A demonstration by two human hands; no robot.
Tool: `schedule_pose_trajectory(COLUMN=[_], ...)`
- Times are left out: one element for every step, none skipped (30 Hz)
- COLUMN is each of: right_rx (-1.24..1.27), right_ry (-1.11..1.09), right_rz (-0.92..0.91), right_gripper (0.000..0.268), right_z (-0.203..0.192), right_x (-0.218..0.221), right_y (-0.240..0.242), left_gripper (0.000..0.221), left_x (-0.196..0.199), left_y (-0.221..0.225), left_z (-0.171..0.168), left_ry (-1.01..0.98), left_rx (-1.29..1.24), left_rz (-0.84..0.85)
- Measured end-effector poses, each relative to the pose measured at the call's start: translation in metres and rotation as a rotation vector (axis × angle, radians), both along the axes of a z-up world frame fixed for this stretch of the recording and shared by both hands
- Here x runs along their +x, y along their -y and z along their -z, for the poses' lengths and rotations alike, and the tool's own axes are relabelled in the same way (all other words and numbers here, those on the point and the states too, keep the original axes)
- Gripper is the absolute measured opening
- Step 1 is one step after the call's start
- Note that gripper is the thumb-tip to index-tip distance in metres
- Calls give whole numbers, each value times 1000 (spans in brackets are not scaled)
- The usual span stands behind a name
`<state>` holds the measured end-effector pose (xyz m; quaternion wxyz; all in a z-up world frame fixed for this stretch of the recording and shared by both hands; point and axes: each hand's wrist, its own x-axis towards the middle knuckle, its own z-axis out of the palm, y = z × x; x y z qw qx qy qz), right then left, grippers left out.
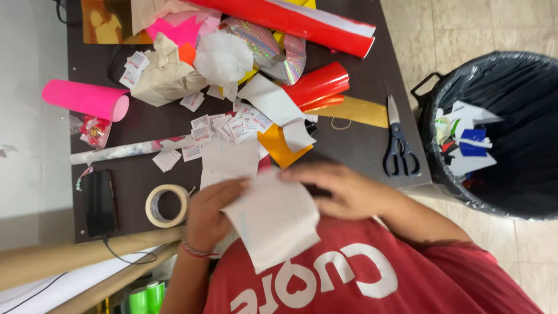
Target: Organizing and rolling vinyl scraps on a work table
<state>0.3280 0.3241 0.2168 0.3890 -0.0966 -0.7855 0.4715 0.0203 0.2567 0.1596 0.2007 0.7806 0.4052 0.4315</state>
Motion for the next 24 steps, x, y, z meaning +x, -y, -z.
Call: schedule_pose_trajectory(right_rx=[-13,164,341,344,434,522,523,521,519,529,480,422,426,239,53,60,-64,-186,-176,195,584,581,578,576], right_ry=[-5,112,230,230,357,486,486,544,602,603,477,354,356,322,281,285,316,345,349,595,816,816,1066,1306], right_rz=[4,221,437,432,534,633,626,640,653,656,633,604,603,367,131,137,113,87,92,442,790,781,727,673], right_gripper=[48,35,26,26,40,59,59,52,44,44,38,33,33,36,40,40,34,28,28,42,64,64,82,103], right_z=[15,29,44,65,86,107,116,124,131,125,119,114,98,82,67,77,86,95,100,106,111,128,146,161], right_x=[1,3,4,4,3,2,-1,-3,-4,-10,-16,-21,-28,-35,-42,-30,-16,-3,6,15,24,25,27,27], right_y=[-14,-30,-45,-55,-65,-74,-74,-74,-74,-69,-63,-53,-48,-41,-34,-47,-60,-76,-102,-127,-152,-173,-194,-220], left_gripper=[41,34,34,34,2,36,36,33,30,30,10,15,15,31,49,49,54,60,60,64,70,70,72,74], left_x=[-15,-29,-44,-58,-72,-86,-96,-104,-112,-103,-94,-84,-82,-82,-81,-78,-74,-71,-69,-66,-63,-65,-66,-70], left_y=[1,2,3,2,1,1,-3,-7,-10,-18,-25,-27,-30,-35,-39,-39,-38,-39,-42,-40,-38,-36,-35,-39], left_z=[-4,-6,-9,5,20,35,45,55,65,59,53,46,60,73,87,91,95,99,93,87,81,82,82,80], left_ry=[-5,-80,-156,-156,-256,-357,-357,-398,-440,-433,-487,-543,-539,-636,-731,-725,-791,-853,-846,-867,-887,-887,-886,-887], left_rx=[-13,50,113,115,193,267,265,238,211,220,234,241,242,54,-137,-128,-272,-417,-407,-467,-526,-534,-555,-564], left_rz=[4,-96,-195,-201,-313,-426,-431,-451,-471,-473,-464,-455,-456,-465,-471,-468,-452,-438,-438,-423,-406,-409,-347,-290])
